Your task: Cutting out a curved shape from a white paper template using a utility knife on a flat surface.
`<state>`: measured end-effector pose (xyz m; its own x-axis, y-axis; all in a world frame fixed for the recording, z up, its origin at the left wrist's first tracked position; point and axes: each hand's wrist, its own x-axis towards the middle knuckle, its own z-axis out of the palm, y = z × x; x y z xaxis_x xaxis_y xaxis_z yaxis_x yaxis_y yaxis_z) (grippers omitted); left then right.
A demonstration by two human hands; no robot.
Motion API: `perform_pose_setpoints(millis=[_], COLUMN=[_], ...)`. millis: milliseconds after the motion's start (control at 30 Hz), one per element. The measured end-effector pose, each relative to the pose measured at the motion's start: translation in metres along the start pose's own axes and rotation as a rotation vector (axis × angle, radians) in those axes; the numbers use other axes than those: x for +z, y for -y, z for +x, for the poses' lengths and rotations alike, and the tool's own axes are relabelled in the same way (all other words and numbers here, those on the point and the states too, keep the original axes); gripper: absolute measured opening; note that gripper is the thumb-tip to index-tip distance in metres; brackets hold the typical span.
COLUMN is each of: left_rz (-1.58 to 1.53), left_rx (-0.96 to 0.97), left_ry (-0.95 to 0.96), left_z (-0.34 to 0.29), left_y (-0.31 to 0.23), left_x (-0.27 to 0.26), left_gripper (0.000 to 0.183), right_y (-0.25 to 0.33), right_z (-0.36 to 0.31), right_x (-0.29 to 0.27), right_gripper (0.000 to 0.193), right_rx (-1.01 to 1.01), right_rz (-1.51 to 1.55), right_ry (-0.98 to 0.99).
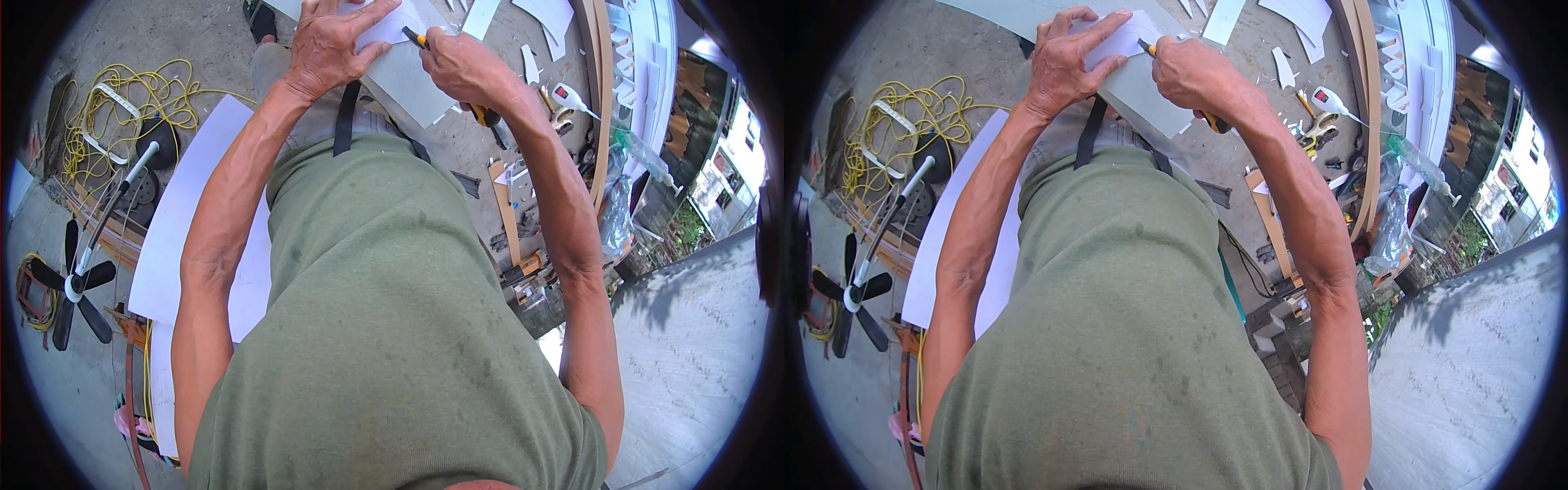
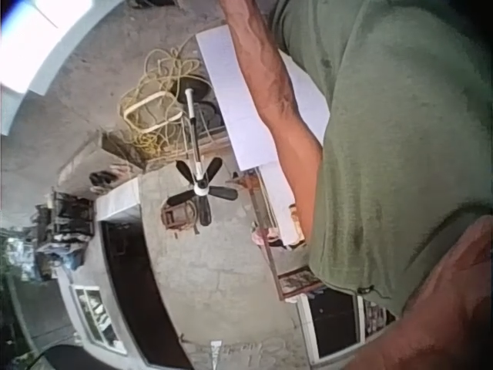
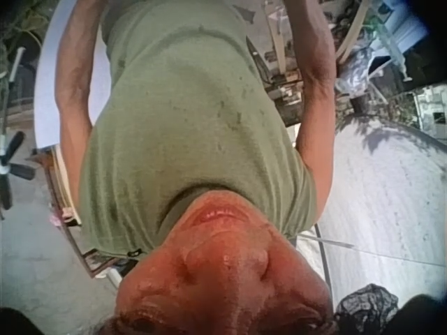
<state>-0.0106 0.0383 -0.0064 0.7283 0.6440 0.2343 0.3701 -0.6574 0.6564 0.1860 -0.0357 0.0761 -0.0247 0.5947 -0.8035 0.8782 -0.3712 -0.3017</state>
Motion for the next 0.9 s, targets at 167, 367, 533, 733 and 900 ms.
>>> perform_pose_setpoints(millis=[167, 367, 533, 733, 900], left_rz=[-0.038, -0.045, -0.058, -0.039, -0.043], left_rx=[-0.007, -0.011, -0.013, -0.023, -0.014], left_ry=[0.009, 0.013, 0.020, 0.024, 0.021], left_z=[0.002, 0.002, 0.001, 0.003, 0.003], left_y=[-0.004, -0.005, -0.004, -0.006, -0.004], left_x=[-0.002, -0.002, -0.002, -0.002, 0.000], left_gripper=[0.066, 0.065, 0.066, 0.065, 0.065], right_y=[0.000, -0.007, -0.009, -0.011, -0.009], right_z=[-0.007, -0.005, -0.004, -0.003, -0.006], right_x=[0.022, 0.022, 0.024, 0.025, 0.030], right_gripper=[0.027, 0.031, 0.032, 0.031, 0.031], right_rx=[0.026, -0.038, -0.053, -0.049, -0.042], right_rz=[-0.058, -0.086, -0.120, -0.049, -0.007], right_ry=[-0.207, -0.209, -0.213, -0.217, -0.227])
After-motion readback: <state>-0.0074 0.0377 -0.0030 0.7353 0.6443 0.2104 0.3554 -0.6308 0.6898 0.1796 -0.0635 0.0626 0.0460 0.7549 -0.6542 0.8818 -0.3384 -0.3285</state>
